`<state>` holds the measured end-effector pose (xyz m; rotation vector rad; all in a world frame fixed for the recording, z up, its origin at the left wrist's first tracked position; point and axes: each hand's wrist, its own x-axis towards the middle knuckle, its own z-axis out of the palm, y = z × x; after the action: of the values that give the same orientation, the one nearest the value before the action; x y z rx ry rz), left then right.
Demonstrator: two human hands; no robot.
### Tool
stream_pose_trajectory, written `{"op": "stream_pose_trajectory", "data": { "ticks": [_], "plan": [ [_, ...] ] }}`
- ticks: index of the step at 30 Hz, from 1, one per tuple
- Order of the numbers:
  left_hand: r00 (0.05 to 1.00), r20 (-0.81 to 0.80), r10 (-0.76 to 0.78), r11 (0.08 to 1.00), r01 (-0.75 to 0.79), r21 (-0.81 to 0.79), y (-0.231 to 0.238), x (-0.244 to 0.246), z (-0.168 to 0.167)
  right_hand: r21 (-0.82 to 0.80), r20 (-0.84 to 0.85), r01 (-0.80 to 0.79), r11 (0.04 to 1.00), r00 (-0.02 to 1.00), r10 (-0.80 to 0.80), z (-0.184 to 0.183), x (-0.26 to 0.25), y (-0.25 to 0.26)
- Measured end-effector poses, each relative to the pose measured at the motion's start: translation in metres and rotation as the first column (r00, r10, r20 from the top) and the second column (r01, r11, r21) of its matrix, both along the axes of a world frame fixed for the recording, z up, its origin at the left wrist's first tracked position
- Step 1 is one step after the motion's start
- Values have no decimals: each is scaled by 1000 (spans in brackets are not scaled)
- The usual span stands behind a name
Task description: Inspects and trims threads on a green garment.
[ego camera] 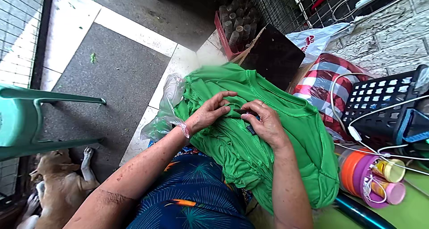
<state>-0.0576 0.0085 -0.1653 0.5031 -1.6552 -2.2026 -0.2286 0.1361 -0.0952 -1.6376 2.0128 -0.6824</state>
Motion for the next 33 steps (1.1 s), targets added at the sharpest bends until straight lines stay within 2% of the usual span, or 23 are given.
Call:
{"op": "stream_pose_trajectory", "data": {
  "ticks": [3,8,14,16,18,21,23,26,29,31,33],
  "plan": [
    [1000,-11,-2,1000,2,0,0,1,0,32,31,16,999,999,-17,1,-1,0],
    [999,-40,6,1000,-6,0,2,2,-3,72,-11,-30,997,999,31,3,1,-1],
    [1000,-3,2,1000,-2,21,3,2,1,-43,-36,-5,999,999,4,-1,3,-1],
    [998,65,11,998,-7,-56,7,7,4,-90,0,104,990,995,-104,2,5,2],
    [985,174,14,973,27,-230,7,9,8,-94,23,236,967,972,-235,16,9,9],
    [971,219,97,869,25,-494,-1,-3,18,-85,-72,293,952,951,-299,34,20,30],
    [973,85,214,731,-102,-675,-13,-12,28,-146,-257,300,943,909,-329,35,31,45],
    [932,-103,348,547,-291,-785,-34,-29,49,-195,-436,401,895,782,-445,35,40,69],
    [895,-166,413,399,-342,-851,-37,-43,54,-243,-515,535,809,636,-575,40,41,99],
    [900,-123,419,393,-302,-869,-34,-45,49,-246,-522,598,763,581,-624,48,37,120],
    [919,-81,387,412,-251,-876,-30,-47,49,-217,-488,640,737,583,-650,58,30,131]
  ]
}}
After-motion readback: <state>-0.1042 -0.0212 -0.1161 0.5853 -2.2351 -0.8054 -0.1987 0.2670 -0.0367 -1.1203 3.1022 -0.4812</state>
